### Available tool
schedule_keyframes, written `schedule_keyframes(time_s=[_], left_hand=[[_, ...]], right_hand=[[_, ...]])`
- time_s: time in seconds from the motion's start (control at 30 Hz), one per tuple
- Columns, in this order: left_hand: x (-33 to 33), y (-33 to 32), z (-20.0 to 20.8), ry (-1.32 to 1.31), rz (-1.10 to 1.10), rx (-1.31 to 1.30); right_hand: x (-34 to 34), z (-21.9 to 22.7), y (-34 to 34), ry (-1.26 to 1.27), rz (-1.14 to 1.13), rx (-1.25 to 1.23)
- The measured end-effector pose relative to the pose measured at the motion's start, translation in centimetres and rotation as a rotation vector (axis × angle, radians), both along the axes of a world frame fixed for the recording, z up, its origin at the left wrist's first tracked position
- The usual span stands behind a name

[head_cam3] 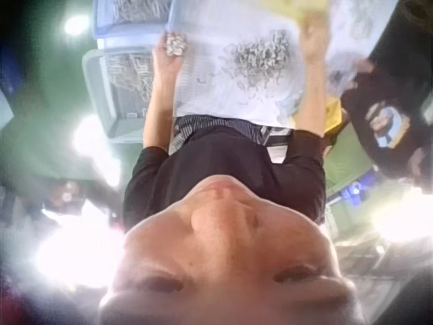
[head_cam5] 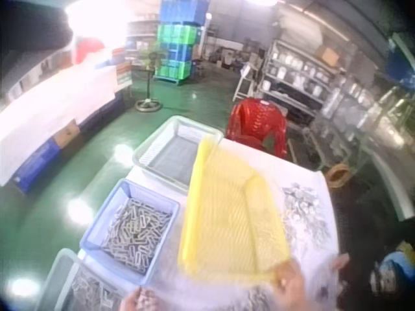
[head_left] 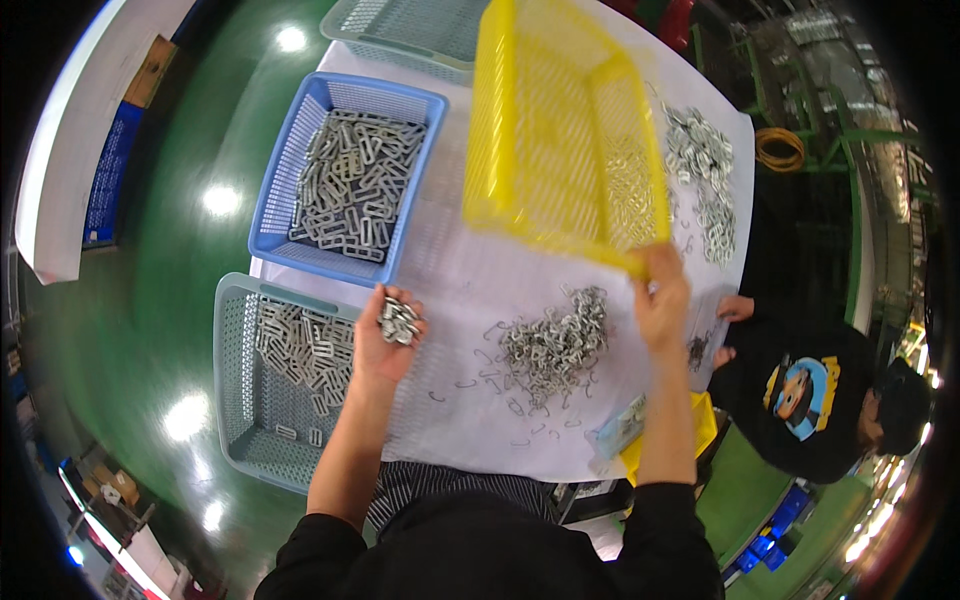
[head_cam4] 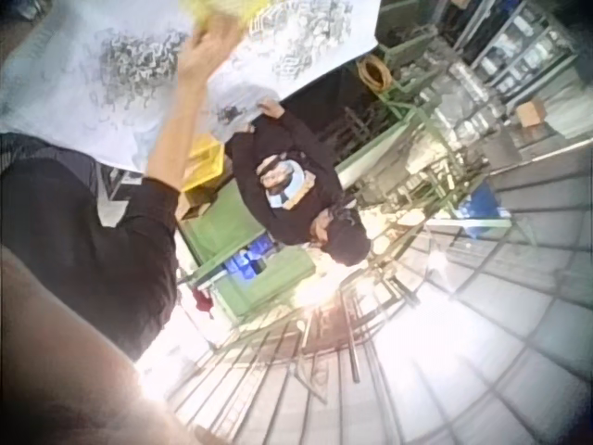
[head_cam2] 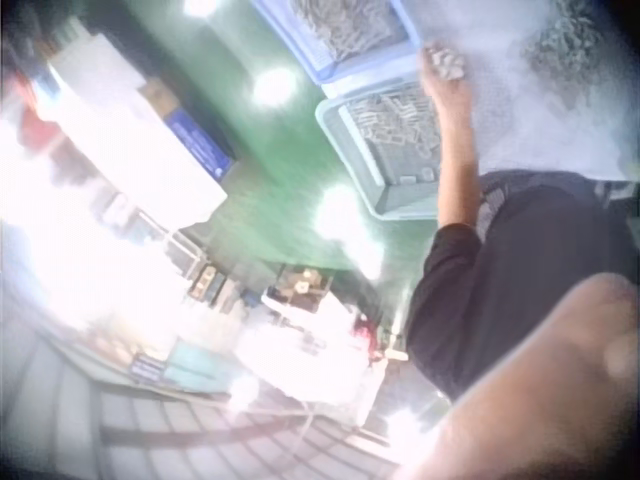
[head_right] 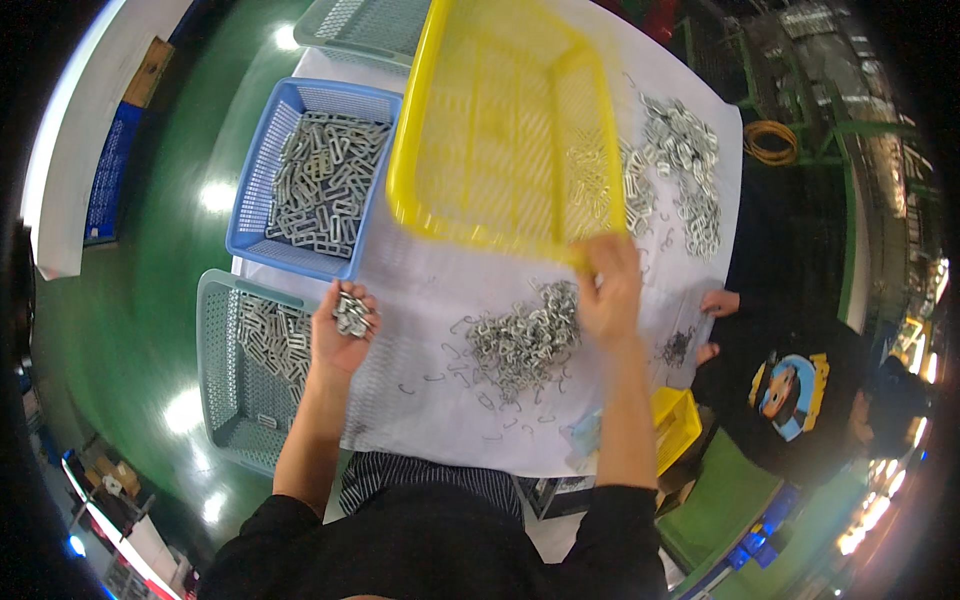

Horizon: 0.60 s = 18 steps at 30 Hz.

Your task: The person sorts various small metal hardware pieces by hand on a white table, picking them up from a large pile and placing them into smaller plastic bins.

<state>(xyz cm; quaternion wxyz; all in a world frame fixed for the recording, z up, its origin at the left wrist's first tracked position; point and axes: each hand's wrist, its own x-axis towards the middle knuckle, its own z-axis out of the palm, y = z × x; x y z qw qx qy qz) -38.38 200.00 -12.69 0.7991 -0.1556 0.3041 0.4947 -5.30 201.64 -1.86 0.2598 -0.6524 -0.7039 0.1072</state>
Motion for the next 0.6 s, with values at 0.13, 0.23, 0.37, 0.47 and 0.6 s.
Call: schedule_keyframes(time_s=[0.13, 0.23, 0.37, 0.47, 0.6], left_hand=[[-0.6, 2.0, 2.0, 0.017, 0.055, 0.089], [0.5, 3.7, 3.3, 0.043, 0.021, 0.211], [5.3, 6.1, 1.5, 0.009, -0.153, 0.304], [8.8, 7.6, -3.6, 0.248, -0.294, 0.238], [12.5, 8.3, -5.9, 0.687, -0.46, 0.092]], right_hand=[[-1.8, -5.3, -8.5, -0.105, -0.007, -0.007], [-3.9, -10.7, -10.3, -0.191, -0.096, -0.036], [-5.9, -15.2, -9.7, -0.214, -0.08, -0.058], [-8.1, -16.0, -9.2, -0.139, -0.089, -0.084], [-8.7, -14.1, -11.9, -0.091, -0.217, -0.096]])
